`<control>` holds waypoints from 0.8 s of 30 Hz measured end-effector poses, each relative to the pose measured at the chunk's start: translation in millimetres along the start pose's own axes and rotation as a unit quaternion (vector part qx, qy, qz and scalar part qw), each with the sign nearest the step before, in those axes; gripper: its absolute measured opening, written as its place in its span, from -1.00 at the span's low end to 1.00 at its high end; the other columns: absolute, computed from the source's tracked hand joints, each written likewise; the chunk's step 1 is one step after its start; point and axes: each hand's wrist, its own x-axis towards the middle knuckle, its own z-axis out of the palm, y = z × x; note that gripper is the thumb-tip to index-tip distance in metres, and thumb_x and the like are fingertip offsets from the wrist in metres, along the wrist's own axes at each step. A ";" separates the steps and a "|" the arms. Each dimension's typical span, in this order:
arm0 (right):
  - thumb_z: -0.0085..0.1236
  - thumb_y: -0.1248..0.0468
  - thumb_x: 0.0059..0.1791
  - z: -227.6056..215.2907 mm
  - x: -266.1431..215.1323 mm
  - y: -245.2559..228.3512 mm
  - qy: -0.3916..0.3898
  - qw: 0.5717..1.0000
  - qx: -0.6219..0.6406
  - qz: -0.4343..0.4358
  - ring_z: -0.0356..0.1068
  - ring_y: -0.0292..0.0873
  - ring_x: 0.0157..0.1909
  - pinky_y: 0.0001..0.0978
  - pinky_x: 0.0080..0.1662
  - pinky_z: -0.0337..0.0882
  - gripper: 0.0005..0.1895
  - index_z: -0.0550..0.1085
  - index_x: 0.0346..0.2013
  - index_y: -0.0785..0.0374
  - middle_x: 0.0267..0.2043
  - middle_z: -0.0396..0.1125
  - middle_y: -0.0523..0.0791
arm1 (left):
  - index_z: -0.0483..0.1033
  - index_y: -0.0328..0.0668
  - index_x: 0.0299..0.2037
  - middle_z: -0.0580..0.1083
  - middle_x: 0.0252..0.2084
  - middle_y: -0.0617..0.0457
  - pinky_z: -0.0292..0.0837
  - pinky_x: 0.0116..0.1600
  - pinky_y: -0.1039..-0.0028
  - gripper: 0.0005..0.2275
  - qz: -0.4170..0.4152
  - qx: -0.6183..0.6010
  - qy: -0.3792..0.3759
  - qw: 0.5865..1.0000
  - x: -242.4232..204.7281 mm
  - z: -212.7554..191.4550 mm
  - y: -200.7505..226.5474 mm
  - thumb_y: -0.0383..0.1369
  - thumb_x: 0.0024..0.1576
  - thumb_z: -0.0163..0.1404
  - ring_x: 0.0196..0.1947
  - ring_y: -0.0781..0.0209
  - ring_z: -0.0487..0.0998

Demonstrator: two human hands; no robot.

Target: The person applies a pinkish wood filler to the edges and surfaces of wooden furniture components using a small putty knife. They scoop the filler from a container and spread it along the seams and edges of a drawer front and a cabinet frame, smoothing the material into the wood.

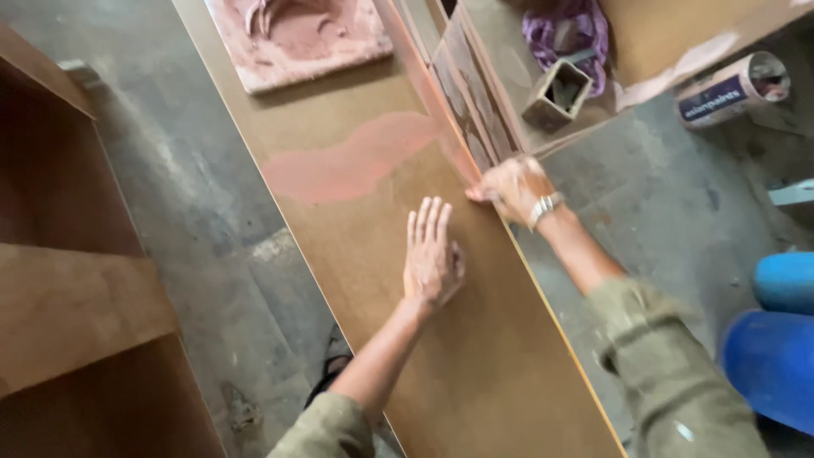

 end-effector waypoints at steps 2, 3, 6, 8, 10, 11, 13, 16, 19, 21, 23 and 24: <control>0.14 -0.03 0.04 -0.6 -73.2 -26.7 -0.088 0.993 -0.055 0.057 0.44 -0.17 -0.08 -0.13 -0.06 0.36 -0.79 0.61 -0.40 -0.13 -0.27 0.51 -0.30 | 0.14 -0.44 0.36 0.16 0.43 -0.33 -0.14 0.56 0.03 -0.37 0.002 -0.010 0.025 1.000 -4.3 -2.6 0.7 -0.45 0.01 -0.03 0.52 -0.22 0.03; 0.17 0.08 -0.05 -4.9 -106.8 -36.7 -0.037 0.998 0.002 0.042 0.45 -0.17 -0.10 -0.12 -0.11 0.36 -0.89 0.63 -0.32 -0.12 -0.23 0.52 -0.30 | 0.14 -0.45 0.35 0.17 0.42 -0.34 -0.12 0.56 0.03 -0.38 0.001 -0.014 0.040 0.999 -9.8 -4.8 3.2 -0.45 0.02 -0.03 0.51 -0.25 0.03; 0.19 0.30 -0.13 -2.8 -154.7 -31.8 -0.014 0.993 0.101 0.058 0.46 -0.15 -0.06 -0.15 -0.09 0.38 -0.73 0.67 -0.21 -0.10 -0.14 0.55 -0.27 | 0.14 -0.49 0.33 0.18 0.39 -0.38 -0.12 0.53 -0.01 -0.38 -0.004 -0.013 0.053 0.998 -48.4 9.2 29.8 -0.46 0.01 -0.03 0.48 -0.31 0.04; 0.09 0.42 -0.13 10.8 -161.4 -25.1 0.044 0.974 0.212 0.063 0.48 -0.12 0.04 -0.23 0.06 0.42 -0.63 0.64 -0.10 0.03 -0.05 0.54 -0.19 | 0.14 -0.49 0.33 0.18 0.38 -0.39 -0.13 0.52 -0.03 -0.38 -0.005 -0.015 0.048 0.999 -75.1 24.3 52.3 -0.45 0.01 -0.02 0.47 -0.33 0.04; 0.00 0.51 -0.05 29.9 -144.8 -18.1 0.157 0.933 0.320 0.050 0.47 -0.06 0.15 -0.24 0.18 0.43 -0.60 0.57 0.03 0.22 0.06 0.49 -0.06 | 0.15 -0.48 0.33 0.17 0.37 -0.39 -0.15 0.52 -0.04 -0.39 -0.008 -0.031 0.033 0.999 -98.6 42.5 77.0 -0.44 0.02 -0.02 0.48 -0.33 0.04; -0.01 0.52 0.02 40.7 -133.4 -19.2 0.202 0.917 0.341 0.049 0.43 0.00 0.19 -0.21 0.20 0.40 -0.64 0.55 0.08 0.28 0.12 0.46 0.00 | 0.15 -0.48 0.33 0.17 0.39 -0.38 -0.16 0.53 -0.04 -0.39 -0.007 -0.020 0.035 0.999 -105.0 48.2 80.2 -0.43 0.02 -0.02 0.49 -0.32 0.03; 0.03 0.47 0.02 58.5 -124.4 -29.8 0.226 0.895 0.374 0.092 0.46 0.01 0.13 -0.15 0.15 0.44 -0.67 0.52 0.08 0.30 0.10 0.45 -0.01 | 0.14 -0.47 0.34 0.15 0.41 -0.38 -0.18 0.56 -0.03 -0.38 0.004 -0.009 0.027 1.000 -110.6 60.4 87.2 -0.41 0.03 -0.01 0.50 -0.31 0.02; 0.00 0.42 0.01 57.8 -155.8 -35.6 0.085 0.972 0.164 0.143 0.44 0.10 -0.04 -0.03 -0.04 0.44 -0.57 0.51 0.18 0.15 -0.08 0.44 -0.01 | 0.12 -0.47 0.37 0.13 0.43 -0.38 -0.22 0.56 -0.02 -0.35 0.024 0.004 0.032 0.999 -115.7 65.2 87.2 -0.40 0.02 -0.02 0.52 -0.29 -0.01; -0.02 0.17 0.11 49.5 -175.0 -34.5 -0.003 0.983 -0.091 0.157 0.43 0.05 -0.10 -0.01 -0.15 0.44 -0.78 0.54 -0.05 0.08 -0.20 0.43 -0.10 | 0.11 -0.48 0.37 0.12 0.44 -0.36 -0.23 0.56 -0.01 -0.33 0.012 0.021 0.045 0.999 -113.1 67.1 90.9 -0.39 0.00 -0.02 0.52 -0.24 -0.01; -0.01 0.12 0.11 43.3 -163.9 -29.3 0.066 0.983 -0.121 0.120 0.43 0.01 -0.10 -0.04 -0.15 0.43 -0.80 0.55 -0.12 0.05 -0.18 0.43 -0.14 | 0.10 -0.49 0.36 0.12 0.44 -0.37 -0.23 0.55 -0.01 -0.31 0.006 0.016 0.033 0.999 -110.7 64.9 90.9 -0.40 -0.03 -0.01 0.52 -0.25 -0.02; 0.02 0.25 0.01 29.5 -131.9 -15.6 0.202 0.978 -0.040 0.033 0.42 0.03 -0.08 -0.07 -0.13 0.42 -0.70 0.54 0.01 -0.02 -0.09 0.44 -0.14 | 0.10 -0.49 0.36 0.13 0.43 -0.36 -0.23 0.56 -0.01 -0.30 0.003 0.013 0.028 1.000 -108.4 64.3 89.0 -0.40 -0.05 0.00 0.52 -0.25 -0.02; 0.08 0.21 -0.03 25.9 -111.6 -15.6 0.153 0.988 -0.012 0.027 0.43 0.02 -0.10 -0.04 -0.13 0.41 -0.78 0.56 -0.11 -0.01 -0.17 0.45 -0.16 | 0.11 -0.48 0.36 0.13 0.43 -0.35 -0.23 0.57 -0.01 -0.29 0.001 0.011 0.027 1.000 -108.6 64.7 87.6 -0.40 -0.07 0.00 0.52 -0.24 -0.01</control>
